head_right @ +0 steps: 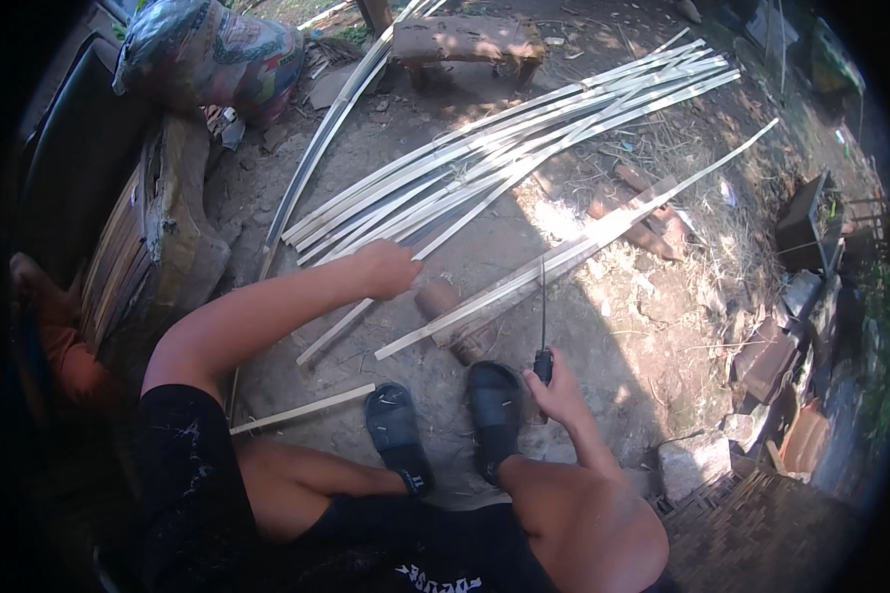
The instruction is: The person sits on the ground and uses a knife to split long bamboo poles into thin strips. They repeatedly position each pole on a wooden block, strike it with the knife to split it, and set the resulting strips aside.
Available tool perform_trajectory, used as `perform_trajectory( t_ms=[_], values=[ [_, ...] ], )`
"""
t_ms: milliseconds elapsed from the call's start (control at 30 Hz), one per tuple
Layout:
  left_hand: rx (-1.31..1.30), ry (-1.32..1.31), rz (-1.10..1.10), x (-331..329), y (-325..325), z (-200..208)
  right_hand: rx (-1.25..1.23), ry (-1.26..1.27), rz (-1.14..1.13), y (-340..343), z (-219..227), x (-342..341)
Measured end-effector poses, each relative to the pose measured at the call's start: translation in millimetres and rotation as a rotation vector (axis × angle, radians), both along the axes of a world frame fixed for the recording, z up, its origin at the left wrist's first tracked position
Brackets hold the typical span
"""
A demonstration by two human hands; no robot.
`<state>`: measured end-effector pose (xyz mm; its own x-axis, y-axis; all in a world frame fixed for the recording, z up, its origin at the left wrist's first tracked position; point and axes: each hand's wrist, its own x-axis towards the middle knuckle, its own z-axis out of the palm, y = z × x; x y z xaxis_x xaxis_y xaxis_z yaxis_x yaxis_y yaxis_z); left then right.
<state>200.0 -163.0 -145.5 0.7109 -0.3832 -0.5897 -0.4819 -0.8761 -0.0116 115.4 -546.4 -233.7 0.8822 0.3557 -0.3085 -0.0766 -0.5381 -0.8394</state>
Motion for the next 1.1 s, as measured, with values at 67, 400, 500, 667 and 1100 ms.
perform_trajectory(
  t_ms=[67,400,500,667,1100],
  values=[
    [0.065,0.191,0.042,-54.2,29.1,18.0,-0.314,-0.536,0.184,-11.7,22.3,12.1],
    [-1.029,0.449,1.139,-199.3,14.4,-96.3,-0.453,-0.327,0.461,36.8,36.8,-20.6],
    [-0.954,0.512,1.192,-212.5,51.4,-80.1,-0.466,-0.29,0.121,8.3,15.5,35.2],
    [-0.998,0.403,1.151,-196.2,28.9,-75.6,-0.341,-0.439,0.526,31.8,21.1,-12.6],
    [-1.026,0.229,1.221,-274.4,80.6,-74.0,-0.567,-0.307,-0.12,-40.8,-6.3,69.2]
  ],
)
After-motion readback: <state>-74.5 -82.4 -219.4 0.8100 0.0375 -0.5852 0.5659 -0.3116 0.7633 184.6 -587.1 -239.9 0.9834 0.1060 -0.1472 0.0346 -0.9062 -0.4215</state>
